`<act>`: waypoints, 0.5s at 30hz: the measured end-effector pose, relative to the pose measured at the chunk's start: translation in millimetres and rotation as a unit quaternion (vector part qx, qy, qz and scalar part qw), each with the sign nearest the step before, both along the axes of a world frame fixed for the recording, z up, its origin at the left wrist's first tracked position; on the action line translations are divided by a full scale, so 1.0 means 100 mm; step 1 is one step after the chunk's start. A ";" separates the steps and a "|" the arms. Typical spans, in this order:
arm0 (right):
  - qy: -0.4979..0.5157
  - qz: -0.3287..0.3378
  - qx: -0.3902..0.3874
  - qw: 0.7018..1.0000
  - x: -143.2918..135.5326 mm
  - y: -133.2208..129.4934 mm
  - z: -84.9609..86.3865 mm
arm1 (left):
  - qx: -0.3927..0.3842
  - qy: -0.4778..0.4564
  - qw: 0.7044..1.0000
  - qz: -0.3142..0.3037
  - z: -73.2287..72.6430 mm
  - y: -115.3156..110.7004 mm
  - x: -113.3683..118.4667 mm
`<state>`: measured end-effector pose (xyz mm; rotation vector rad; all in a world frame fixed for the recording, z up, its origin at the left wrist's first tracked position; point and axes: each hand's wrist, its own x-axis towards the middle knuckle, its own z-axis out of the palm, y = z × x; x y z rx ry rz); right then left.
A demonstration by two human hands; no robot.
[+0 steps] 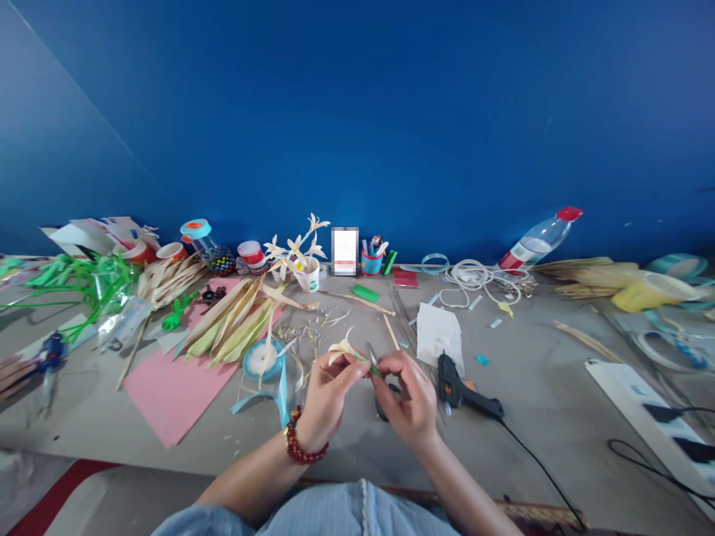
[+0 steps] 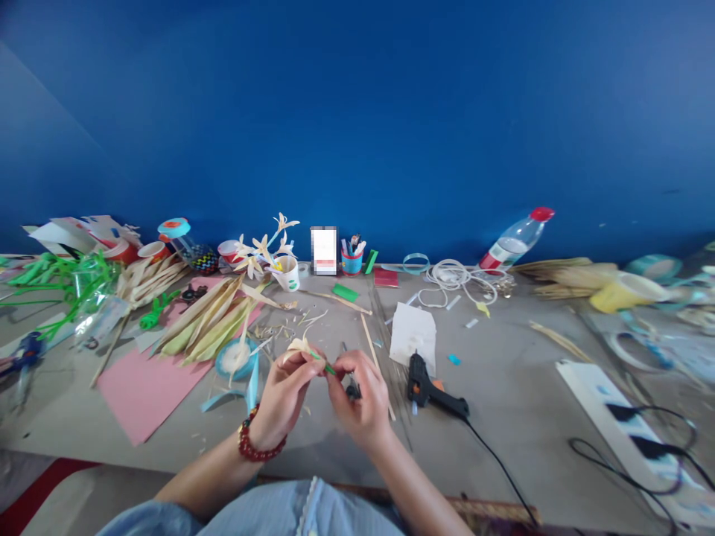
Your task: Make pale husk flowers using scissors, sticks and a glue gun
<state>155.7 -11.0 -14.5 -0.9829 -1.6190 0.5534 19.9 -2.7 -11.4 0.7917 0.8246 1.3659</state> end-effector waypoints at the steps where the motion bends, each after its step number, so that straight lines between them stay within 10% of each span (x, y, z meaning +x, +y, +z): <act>1: 0.015 0.004 -0.011 1.000 -0.01 -0.01 -0.02 | 0.002 -0.001 1.000 0.002 -0.01 0.00 0.00; 15: 0.215 0.061 -0.143 0.964 -0.14 -0.09 -0.15 | 0.048 0.044 0.997 0.036 -0.03 -0.07 0.02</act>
